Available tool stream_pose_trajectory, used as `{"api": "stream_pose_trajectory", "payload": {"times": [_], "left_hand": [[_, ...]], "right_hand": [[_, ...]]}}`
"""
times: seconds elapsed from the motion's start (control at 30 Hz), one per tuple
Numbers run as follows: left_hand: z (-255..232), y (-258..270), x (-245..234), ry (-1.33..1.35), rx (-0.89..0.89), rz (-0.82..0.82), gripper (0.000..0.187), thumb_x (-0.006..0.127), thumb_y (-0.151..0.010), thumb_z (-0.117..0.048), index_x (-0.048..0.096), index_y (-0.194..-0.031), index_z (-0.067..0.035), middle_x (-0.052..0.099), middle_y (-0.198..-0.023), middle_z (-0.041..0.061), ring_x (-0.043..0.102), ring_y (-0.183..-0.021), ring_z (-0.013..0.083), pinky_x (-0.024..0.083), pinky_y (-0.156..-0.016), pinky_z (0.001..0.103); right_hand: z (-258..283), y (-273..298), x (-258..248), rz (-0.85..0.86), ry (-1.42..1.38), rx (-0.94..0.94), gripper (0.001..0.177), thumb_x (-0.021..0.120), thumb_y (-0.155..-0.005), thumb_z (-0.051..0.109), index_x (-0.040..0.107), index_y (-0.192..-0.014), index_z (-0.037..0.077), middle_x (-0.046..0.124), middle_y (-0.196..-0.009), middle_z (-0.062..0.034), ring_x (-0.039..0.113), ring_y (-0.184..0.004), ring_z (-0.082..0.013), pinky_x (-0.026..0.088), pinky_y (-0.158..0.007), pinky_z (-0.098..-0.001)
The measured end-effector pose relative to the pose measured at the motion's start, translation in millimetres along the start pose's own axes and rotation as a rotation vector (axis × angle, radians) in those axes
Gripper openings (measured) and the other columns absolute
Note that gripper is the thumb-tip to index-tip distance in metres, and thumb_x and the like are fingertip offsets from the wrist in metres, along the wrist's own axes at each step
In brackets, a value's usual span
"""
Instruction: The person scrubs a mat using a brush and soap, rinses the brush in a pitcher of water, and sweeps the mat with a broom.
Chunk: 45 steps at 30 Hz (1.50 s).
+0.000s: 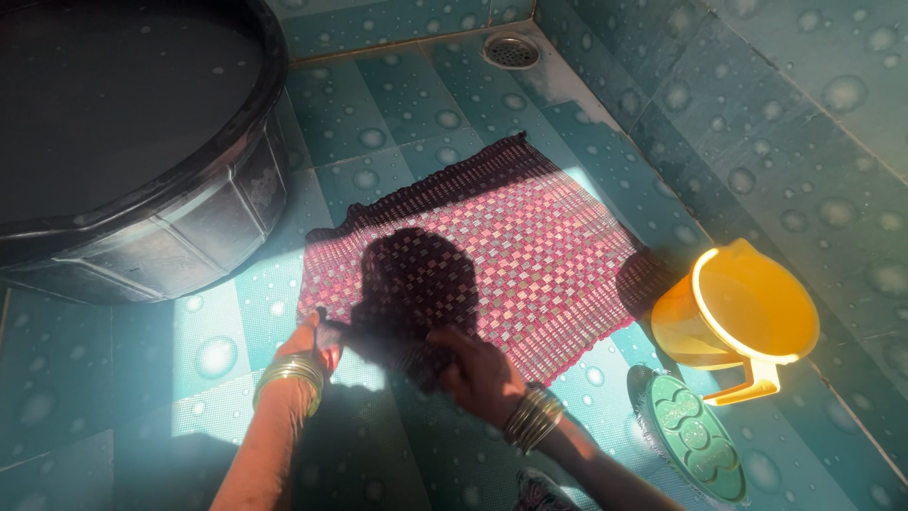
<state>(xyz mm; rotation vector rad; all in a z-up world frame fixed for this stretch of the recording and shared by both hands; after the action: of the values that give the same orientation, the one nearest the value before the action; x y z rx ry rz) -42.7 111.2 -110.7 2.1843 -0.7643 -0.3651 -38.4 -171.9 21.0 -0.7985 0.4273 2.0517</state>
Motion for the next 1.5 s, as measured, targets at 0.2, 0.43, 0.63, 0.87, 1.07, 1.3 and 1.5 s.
{"api": "stream_pose_trajectory", "payload": {"times": [0.2,0.43,0.63,0.87,1.07,1.3,1.5], "left_hand": [[-56,21,134,0.793,-0.022,0.273,0.036,0.066,-0.093,-0.020,0.057,-0.121,0.000,0.066,-0.103,0.018,0.063,-0.068,0.0214,0.054,-0.057,0.032],[-255,152,290,0.164,0.275,0.547,0.044,0.068,-0.084,-0.026,0.059,-0.123,-0.009,0.058,-0.111,0.016,0.065,-0.094,0.0293,0.068,-0.070,0.045],[-261,158,256,0.553,0.405,0.524,0.061,0.079,-0.075,-0.018,0.047,-0.127,-0.011,0.067,-0.093,0.010,0.070,-0.072,0.0207,0.058,-0.058,0.035],[-66,57,65,-0.840,0.596,-0.155,0.059,0.075,-0.086,-0.049,0.057,-0.136,-0.022,0.071,-0.120,0.018,0.067,-0.108,0.0421,0.053,-0.093,0.050],[-37,50,30,-0.861,0.582,-0.196,0.059,0.072,-0.087,-0.047,0.055,-0.139,-0.023,0.075,-0.109,0.015,0.071,-0.104,0.0402,0.055,-0.092,0.051],[-68,63,13,-0.828,0.597,-0.278,0.057,0.076,-0.090,-0.035,0.053,-0.141,-0.021,0.071,-0.115,0.018,0.068,-0.107,0.0395,0.053,-0.093,0.052],[-56,70,9,-1.260,0.876,-0.288,0.073,0.075,-0.088,-0.032,0.044,-0.154,-0.022,0.036,-0.158,0.012,0.043,-0.144,0.0309,0.043,-0.113,0.050]], "right_hand": [[10,-30,-149,-0.277,0.139,-0.096,0.052,0.077,-0.081,0.018,0.057,-0.128,0.008,0.075,-0.087,-0.0145,0.074,-0.069,-0.0229,0.059,-0.059,-0.0341],[24,-47,-335,-0.731,0.237,-0.277,0.028,0.056,-0.099,-0.007,0.074,-0.120,-0.002,0.076,-0.104,-0.0107,0.069,-0.091,-0.0119,0.055,-0.081,-0.0267],[66,-2,-339,-0.627,0.094,-0.330,0.032,0.061,-0.096,-0.009,0.072,-0.123,0.004,0.073,-0.120,-0.0097,0.069,-0.111,-0.0127,0.053,-0.100,-0.0257],[-47,59,-106,0.109,0.063,0.046,0.077,0.054,-0.068,-0.015,0.073,-0.126,0.031,0.073,-0.126,-0.0026,0.080,-0.079,-0.0191,0.061,-0.058,-0.0346],[-74,84,-46,0.188,0.357,0.174,0.053,0.056,-0.088,0.006,0.066,-0.134,0.031,0.077,-0.106,-0.0055,0.073,-0.070,-0.0254,0.060,-0.063,-0.0363],[-37,88,-15,-0.058,0.084,-0.502,0.047,0.057,-0.086,0.003,0.062,-0.133,0.009,0.068,-0.135,-0.0174,0.065,-0.123,-0.0317,0.056,-0.100,-0.0431],[-47,69,-5,0.092,0.179,-0.188,0.038,0.064,-0.099,0.042,0.068,-0.128,0.016,0.065,-0.141,-0.0122,0.061,-0.133,-0.0282,0.049,-0.110,-0.0424]]}}
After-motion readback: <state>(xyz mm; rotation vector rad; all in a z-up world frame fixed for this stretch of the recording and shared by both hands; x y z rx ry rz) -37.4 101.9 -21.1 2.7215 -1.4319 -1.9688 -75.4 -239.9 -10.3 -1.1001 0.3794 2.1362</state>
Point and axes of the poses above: each hand's wrist, its own y-axis away from the middle knuckle, its own x-axis out of the palm, z = x × y, the point moved 4 cm from there along -y, towards the middle knuckle
